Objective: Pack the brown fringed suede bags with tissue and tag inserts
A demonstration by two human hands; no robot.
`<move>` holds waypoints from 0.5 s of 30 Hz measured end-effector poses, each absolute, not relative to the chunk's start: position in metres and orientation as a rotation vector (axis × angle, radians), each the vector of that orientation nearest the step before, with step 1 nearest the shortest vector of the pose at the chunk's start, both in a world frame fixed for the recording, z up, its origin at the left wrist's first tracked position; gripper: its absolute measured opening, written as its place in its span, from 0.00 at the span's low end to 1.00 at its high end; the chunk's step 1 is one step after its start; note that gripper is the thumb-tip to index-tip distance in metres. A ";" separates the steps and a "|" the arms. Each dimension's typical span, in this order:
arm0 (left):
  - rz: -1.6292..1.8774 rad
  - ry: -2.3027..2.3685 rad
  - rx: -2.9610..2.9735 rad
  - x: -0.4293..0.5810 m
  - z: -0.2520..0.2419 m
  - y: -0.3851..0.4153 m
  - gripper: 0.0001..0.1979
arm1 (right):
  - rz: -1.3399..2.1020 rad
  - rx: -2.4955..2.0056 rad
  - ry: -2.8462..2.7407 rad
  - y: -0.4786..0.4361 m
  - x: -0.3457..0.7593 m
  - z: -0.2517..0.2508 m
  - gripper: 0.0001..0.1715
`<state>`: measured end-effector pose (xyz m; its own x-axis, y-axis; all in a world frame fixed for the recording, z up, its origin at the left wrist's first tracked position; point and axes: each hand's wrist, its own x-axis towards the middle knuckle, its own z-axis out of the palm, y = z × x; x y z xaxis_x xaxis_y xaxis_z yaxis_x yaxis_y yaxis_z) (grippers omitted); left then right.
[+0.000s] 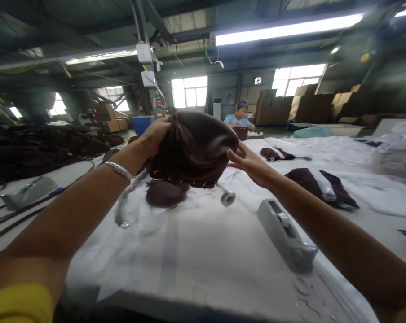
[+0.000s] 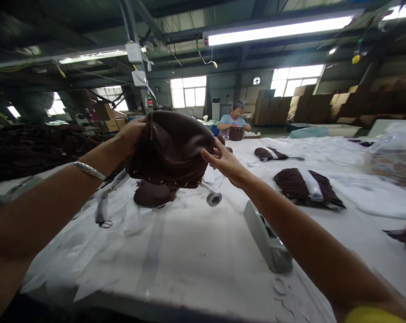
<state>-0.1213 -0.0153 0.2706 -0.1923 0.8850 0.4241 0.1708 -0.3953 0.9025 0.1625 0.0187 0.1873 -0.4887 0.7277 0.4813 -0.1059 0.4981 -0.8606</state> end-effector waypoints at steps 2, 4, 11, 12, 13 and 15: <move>1.598 1.203 1.469 -0.111 0.252 -0.017 0.10 | 1.275 -0.543 -1.812 0.011 0.170 0.178 0.34; 1.557 1.158 1.422 -0.106 0.232 -0.017 0.09 | 1.319 -0.607 -1.776 0.006 0.178 0.166 0.31; 1.447 0.997 1.553 -0.108 0.207 -0.019 0.12 | 1.022 -0.591 -1.737 0.006 0.191 0.158 0.32; 1.449 0.975 1.602 -0.107 0.209 -0.025 0.12 | 0.937 -0.581 -1.754 0.002 0.194 0.158 0.30; 1.447 0.971 1.649 -0.106 0.210 -0.033 0.12 | 0.843 -0.590 -1.780 -0.004 0.197 0.158 0.29; 1.400 1.019 1.740 -0.102 0.209 -0.055 0.12 | 0.630 -0.662 -1.858 -0.022 0.204 0.148 0.23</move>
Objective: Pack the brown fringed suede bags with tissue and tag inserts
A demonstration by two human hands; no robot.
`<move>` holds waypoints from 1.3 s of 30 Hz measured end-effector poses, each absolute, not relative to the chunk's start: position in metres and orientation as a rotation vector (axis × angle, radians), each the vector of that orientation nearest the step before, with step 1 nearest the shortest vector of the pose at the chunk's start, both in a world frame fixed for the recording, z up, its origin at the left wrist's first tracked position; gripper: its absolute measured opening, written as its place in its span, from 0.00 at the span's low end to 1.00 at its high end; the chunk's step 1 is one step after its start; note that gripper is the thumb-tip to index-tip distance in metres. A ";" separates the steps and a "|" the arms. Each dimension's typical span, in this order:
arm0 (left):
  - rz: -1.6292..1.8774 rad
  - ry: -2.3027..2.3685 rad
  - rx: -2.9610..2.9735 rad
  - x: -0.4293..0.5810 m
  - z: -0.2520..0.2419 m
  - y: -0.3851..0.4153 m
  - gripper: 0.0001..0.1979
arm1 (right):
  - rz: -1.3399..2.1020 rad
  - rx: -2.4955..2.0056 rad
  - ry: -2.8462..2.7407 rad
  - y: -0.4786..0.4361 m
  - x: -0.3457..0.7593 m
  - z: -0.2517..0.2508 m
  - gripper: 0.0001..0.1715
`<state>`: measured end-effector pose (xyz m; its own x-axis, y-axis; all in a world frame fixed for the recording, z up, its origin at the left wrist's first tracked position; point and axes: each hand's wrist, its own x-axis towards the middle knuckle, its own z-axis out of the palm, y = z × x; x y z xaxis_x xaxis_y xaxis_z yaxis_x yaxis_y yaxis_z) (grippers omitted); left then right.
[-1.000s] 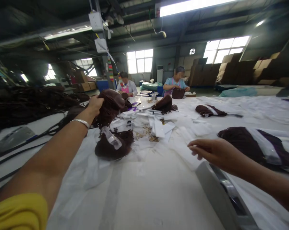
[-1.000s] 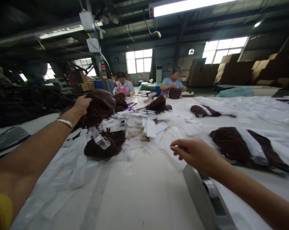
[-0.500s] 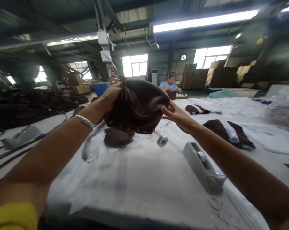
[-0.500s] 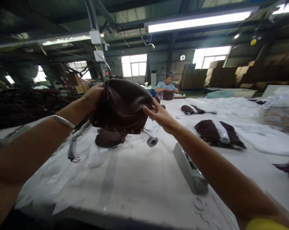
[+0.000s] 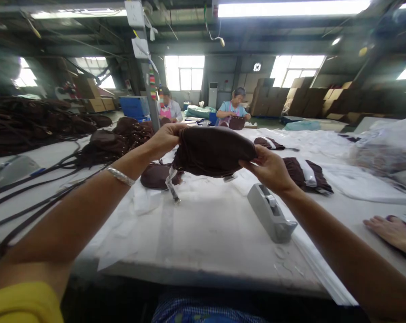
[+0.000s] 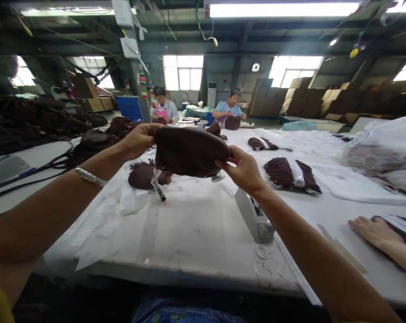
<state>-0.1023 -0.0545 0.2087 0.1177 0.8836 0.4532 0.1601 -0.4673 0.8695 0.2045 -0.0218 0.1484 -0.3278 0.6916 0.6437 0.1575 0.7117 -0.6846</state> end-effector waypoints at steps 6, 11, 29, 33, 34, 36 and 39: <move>1.085 1.174 1.910 -0.090 0.117 -0.133 0.14 | 0.349 -0.884 -2.091 -0.092 0.221 0.035 0.20; 1.263 1.453 1.536 -0.077 0.001 -0.202 0.16 | 0.526 -0.977 -2.155 -0.139 0.235 -0.056 0.31; 1.632 1.648 0.853 -0.006 -0.041 -0.212 0.27 | 0.927 -1.144 -1.565 -0.151 0.204 -0.060 0.35; 1.656 1.751 0.891 -0.023 -0.061 -0.219 0.29 | 1.043 -1.232 -1.597 -0.156 0.210 -0.065 0.34; 1.641 1.767 0.901 -0.027 -0.064 -0.224 0.29 | 1.087 -1.258 -1.611 -0.159 0.213 -0.067 0.32; 1.604 1.779 0.949 -0.035 -0.070 -0.236 0.28 | 1.158 -1.251 -1.631 -0.165 0.219 -0.069 0.28; 1.464 1.723 1.079 -0.045 -0.075 -0.251 0.25 | 1.329 -1.095 -1.597 -0.170 0.226 -0.070 0.33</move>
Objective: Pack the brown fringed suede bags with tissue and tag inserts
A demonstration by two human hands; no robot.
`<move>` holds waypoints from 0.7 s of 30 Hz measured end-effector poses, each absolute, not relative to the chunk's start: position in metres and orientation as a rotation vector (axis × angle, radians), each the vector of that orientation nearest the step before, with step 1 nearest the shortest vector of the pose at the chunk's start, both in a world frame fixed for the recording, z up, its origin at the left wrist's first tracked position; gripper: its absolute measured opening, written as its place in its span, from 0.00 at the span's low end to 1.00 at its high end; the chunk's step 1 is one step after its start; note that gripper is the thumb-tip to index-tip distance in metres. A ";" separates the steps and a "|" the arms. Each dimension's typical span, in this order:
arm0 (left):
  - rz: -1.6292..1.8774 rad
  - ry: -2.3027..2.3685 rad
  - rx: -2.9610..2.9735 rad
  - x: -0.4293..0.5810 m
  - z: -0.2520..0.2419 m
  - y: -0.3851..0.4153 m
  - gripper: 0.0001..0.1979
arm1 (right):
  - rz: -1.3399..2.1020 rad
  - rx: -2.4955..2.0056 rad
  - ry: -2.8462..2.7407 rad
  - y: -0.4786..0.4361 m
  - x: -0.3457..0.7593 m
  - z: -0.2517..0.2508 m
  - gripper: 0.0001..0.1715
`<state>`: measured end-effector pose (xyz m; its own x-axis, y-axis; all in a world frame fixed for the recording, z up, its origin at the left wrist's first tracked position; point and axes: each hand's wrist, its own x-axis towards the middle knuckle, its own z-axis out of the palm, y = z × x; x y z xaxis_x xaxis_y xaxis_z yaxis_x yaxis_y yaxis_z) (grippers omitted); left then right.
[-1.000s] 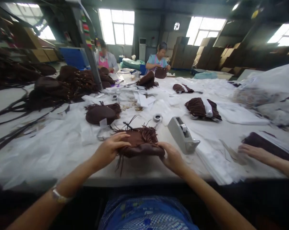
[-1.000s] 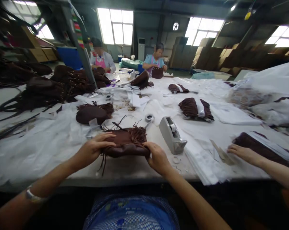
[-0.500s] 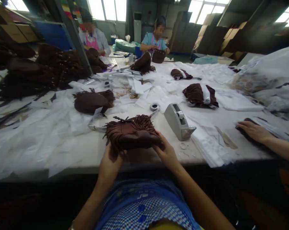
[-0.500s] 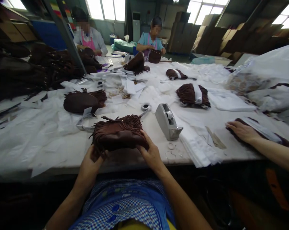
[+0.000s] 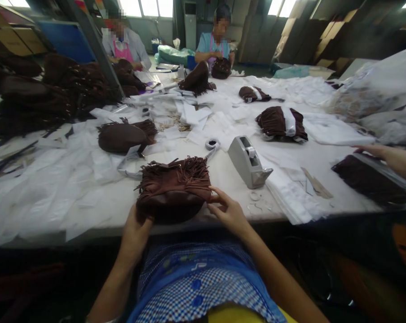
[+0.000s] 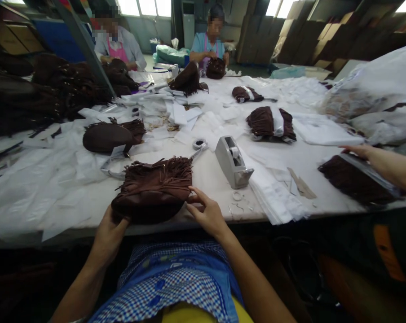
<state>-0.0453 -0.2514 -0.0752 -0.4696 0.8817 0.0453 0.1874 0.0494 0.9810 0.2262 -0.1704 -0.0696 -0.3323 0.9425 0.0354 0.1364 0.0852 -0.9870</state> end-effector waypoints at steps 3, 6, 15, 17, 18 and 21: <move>1.267 1.691 1.136 -0.056 -0.079 -0.257 0.24 | 1.537 -0.982 -1.477 -0.168 0.226 -0.067 0.32; 1.094 1.776 1.248 -0.069 -0.070 -0.259 0.26 | 1.507 -1.013 -1.471 -0.162 0.219 -0.066 0.29; 0.929 2.107 2.377 -0.032 0.071 -0.258 0.19 | 1.489 -0.883 -1.440 -0.165 0.214 -0.068 0.27; 0.673 1.762 2.628 -0.010 0.078 -0.232 0.18 | 1.513 -0.855 -1.426 -0.168 0.216 -0.068 0.28; 0.496 1.675 2.679 -0.001 0.078 -0.217 0.17 | 1.524 -0.837 -1.413 -0.169 0.216 -0.069 0.29; 0.016 1.573 2.613 0.010 0.070 -0.174 0.17 | 1.537 -0.809 -1.357 -0.173 0.215 -0.070 0.31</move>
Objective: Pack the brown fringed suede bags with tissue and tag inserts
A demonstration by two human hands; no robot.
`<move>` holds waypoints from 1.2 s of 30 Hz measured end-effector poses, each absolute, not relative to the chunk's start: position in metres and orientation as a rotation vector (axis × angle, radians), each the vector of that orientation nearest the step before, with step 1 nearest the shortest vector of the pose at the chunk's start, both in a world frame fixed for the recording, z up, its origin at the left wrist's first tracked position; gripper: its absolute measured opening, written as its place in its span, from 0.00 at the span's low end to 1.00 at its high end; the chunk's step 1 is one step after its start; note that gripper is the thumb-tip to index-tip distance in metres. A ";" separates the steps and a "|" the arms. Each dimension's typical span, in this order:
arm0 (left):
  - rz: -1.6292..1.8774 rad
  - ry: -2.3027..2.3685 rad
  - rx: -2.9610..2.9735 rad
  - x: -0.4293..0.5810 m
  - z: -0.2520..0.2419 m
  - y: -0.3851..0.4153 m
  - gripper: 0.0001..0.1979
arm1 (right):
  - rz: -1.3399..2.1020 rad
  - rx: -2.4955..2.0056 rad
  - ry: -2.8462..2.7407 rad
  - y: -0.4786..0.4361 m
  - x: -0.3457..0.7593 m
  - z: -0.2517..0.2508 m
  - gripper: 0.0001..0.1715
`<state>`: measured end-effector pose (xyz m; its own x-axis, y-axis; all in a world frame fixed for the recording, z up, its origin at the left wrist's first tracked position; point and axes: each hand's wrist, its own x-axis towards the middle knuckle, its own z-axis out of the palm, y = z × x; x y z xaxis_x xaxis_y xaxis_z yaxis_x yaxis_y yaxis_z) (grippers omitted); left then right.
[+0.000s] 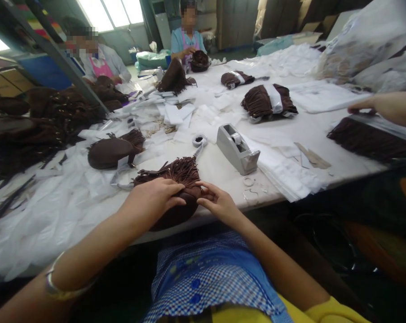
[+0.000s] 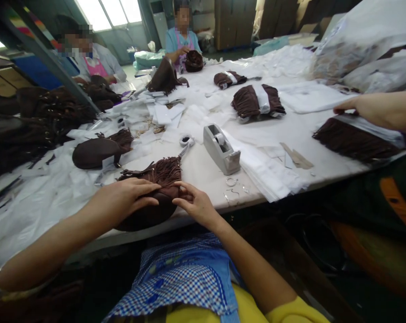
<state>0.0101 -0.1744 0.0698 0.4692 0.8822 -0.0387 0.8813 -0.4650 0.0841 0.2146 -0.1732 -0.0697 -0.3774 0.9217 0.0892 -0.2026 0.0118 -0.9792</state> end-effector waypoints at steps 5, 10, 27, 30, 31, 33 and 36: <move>-0.178 1.361 2.452 0.004 0.067 -0.141 0.16 | 1.565 -0.760 -1.195 -0.183 0.203 -0.077 0.37; 0.123 1.370 2.603 0.007 0.041 -0.156 0.08 | 1.383 -0.921 -1.257 -0.188 0.191 -0.084 0.32; 1.173 2.344 1.963 -0.039 -0.005 -0.262 0.23 | 0.905 -1.124 -1.727 -0.181 0.215 -0.086 0.29; 1.310 2.232 1.413 -0.040 -0.022 -0.271 0.25 | 0.873 -1.137 -1.751 -0.179 0.214 -0.089 0.29; 1.337 2.154 1.351 -0.035 -0.029 -0.268 0.26 | 0.858 -1.140 -1.759 -0.179 0.214 -0.089 0.28; 1.407 2.051 1.332 -0.024 -0.040 -0.258 0.27 | 0.829 -1.135 -1.780 -0.179 0.215 -0.088 0.27; 1.493 2.010 1.384 -0.015 -0.049 -0.244 0.23 | 0.781 -1.127 -1.822 -0.178 0.218 -0.085 0.24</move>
